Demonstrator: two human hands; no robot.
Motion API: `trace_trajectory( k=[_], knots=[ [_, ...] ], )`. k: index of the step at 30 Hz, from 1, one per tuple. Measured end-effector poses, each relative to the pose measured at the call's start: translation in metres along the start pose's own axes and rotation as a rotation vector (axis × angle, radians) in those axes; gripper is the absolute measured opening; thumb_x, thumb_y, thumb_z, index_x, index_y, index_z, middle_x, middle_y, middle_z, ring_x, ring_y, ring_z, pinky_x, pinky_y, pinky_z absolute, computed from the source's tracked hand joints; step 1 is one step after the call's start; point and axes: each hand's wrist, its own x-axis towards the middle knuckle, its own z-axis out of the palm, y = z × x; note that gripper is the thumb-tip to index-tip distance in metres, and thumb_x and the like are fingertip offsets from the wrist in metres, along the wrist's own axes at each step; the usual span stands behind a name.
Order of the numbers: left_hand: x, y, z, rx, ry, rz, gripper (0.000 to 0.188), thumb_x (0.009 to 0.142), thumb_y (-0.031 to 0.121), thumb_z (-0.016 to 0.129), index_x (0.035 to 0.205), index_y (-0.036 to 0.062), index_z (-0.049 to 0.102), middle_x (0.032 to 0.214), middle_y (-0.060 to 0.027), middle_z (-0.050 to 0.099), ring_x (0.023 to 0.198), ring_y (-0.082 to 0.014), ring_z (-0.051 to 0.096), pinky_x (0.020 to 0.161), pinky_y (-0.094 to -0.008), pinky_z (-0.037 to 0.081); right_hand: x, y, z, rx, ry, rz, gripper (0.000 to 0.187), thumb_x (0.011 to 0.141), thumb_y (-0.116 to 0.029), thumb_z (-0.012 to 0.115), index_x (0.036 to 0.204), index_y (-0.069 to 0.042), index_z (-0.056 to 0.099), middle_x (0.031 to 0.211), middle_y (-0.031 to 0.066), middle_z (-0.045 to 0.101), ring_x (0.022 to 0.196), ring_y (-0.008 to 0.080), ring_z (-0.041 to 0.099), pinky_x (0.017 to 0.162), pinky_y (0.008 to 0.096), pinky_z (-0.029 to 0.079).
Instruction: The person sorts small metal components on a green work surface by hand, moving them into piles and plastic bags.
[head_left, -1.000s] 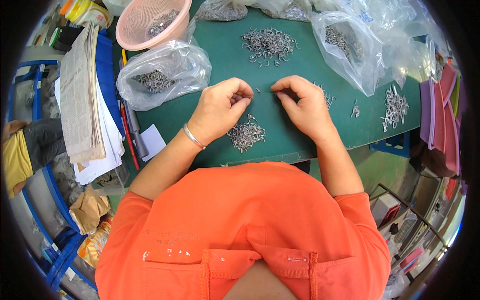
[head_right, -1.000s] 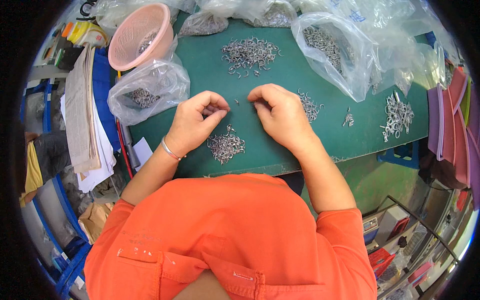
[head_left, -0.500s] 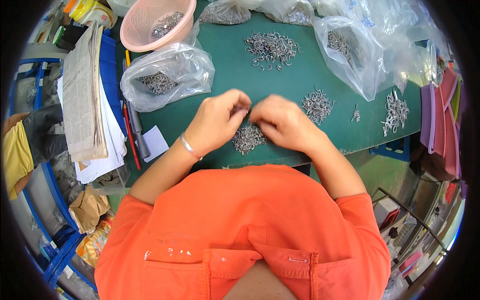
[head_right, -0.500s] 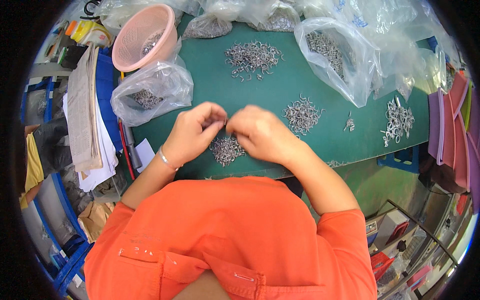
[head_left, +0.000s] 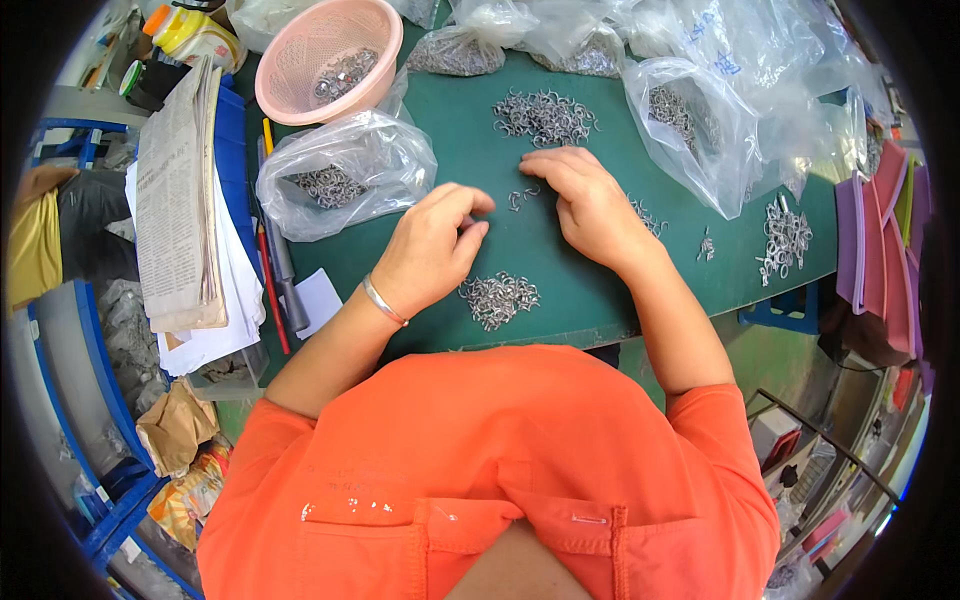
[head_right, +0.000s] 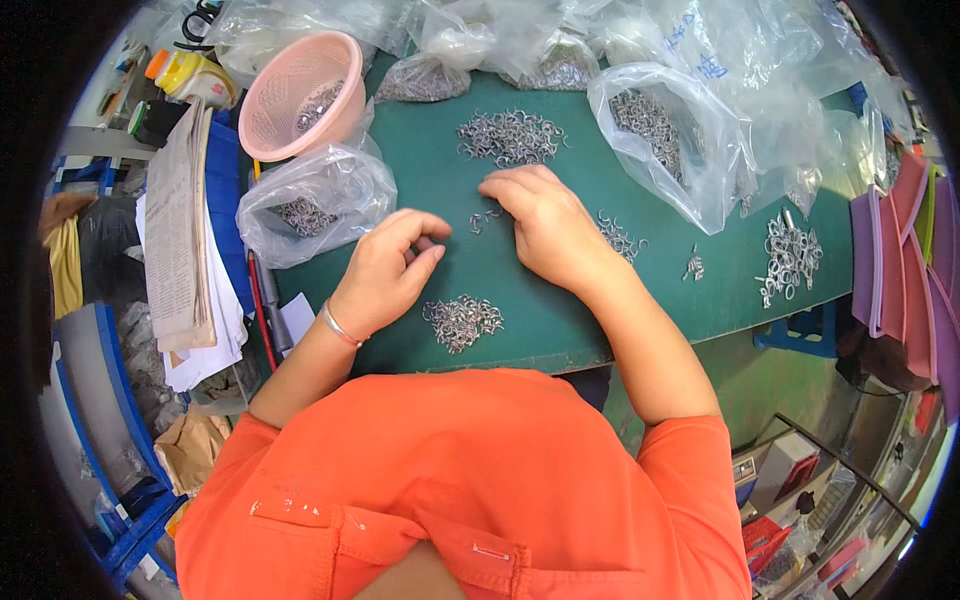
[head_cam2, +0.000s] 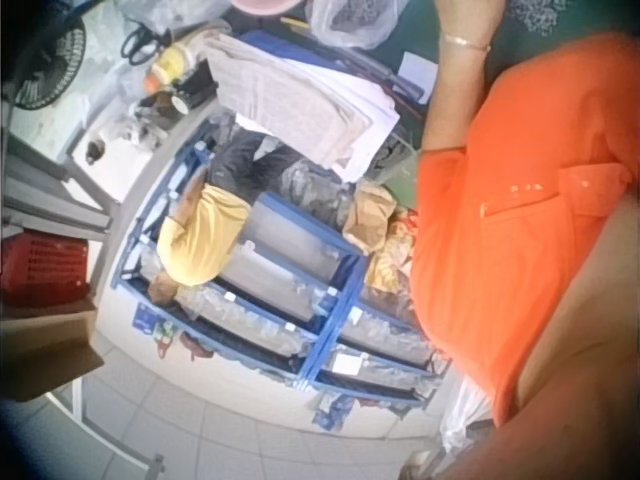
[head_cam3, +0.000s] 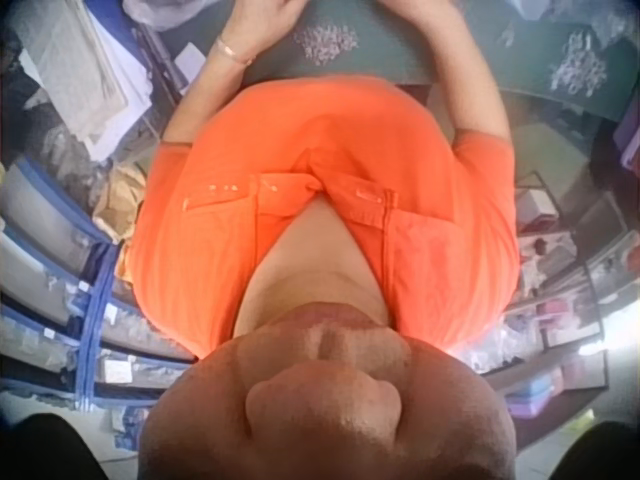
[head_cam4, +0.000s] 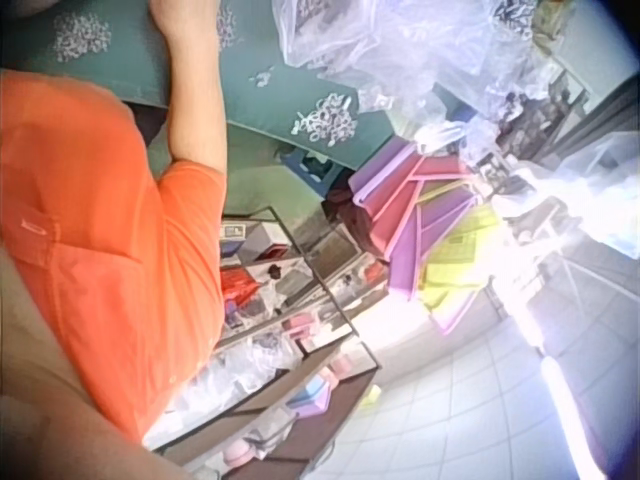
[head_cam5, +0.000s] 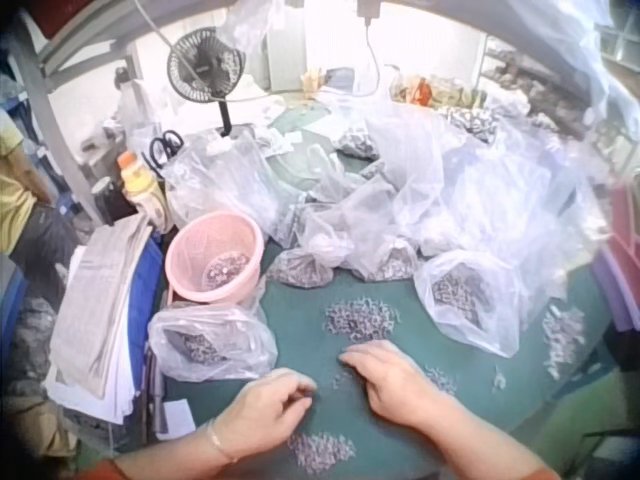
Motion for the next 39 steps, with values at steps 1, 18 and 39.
trace_trajectory(
  k=[1,18,39],
  knots=[
    [0.000,-0.002,0.005,-0.005,0.045,0.014,0.025,0.088,-0.002,0.064,0.113,0.0002,0.063,0.104,-0.0122,0.064,0.079,-0.0196,0.065,0.067,-0.0290,0.052,-0.003,-0.004,-0.001,0.097,0.003,0.070,0.042,0.078,0.013,0.052,0.116,-0.001,0.064,0.111,0.0169,0.069,0.106,0.0359,0.063,0.093,0.0424,0.052],
    [0.011,-0.020,0.030,-0.088,0.118,0.015,0.041,0.087,-0.006,0.063,0.127,-0.0007,0.055,0.098,-0.0087,0.065,0.081,-0.0153,0.065,0.071,-0.0271,0.053,-0.011,-0.020,0.002,0.016,-0.027,0.019,0.025,0.077,0.000,0.070,0.100,-0.006,0.065,0.088,0.0105,0.065,0.084,0.0329,0.062,0.078,0.0432,0.052],
    [0.010,-0.021,0.032,-0.121,0.148,-0.009,0.040,0.086,-0.005,0.064,0.126,-0.0013,0.056,0.098,-0.0097,0.066,0.083,-0.0163,0.066,0.072,-0.0276,0.054,0.011,-0.020,0.021,0.084,0.017,0.181,0.014,0.079,0.002,0.065,0.091,-0.003,0.065,0.088,0.0149,0.065,0.086,0.0357,0.065,0.076,0.0446,0.054]
  ],
)
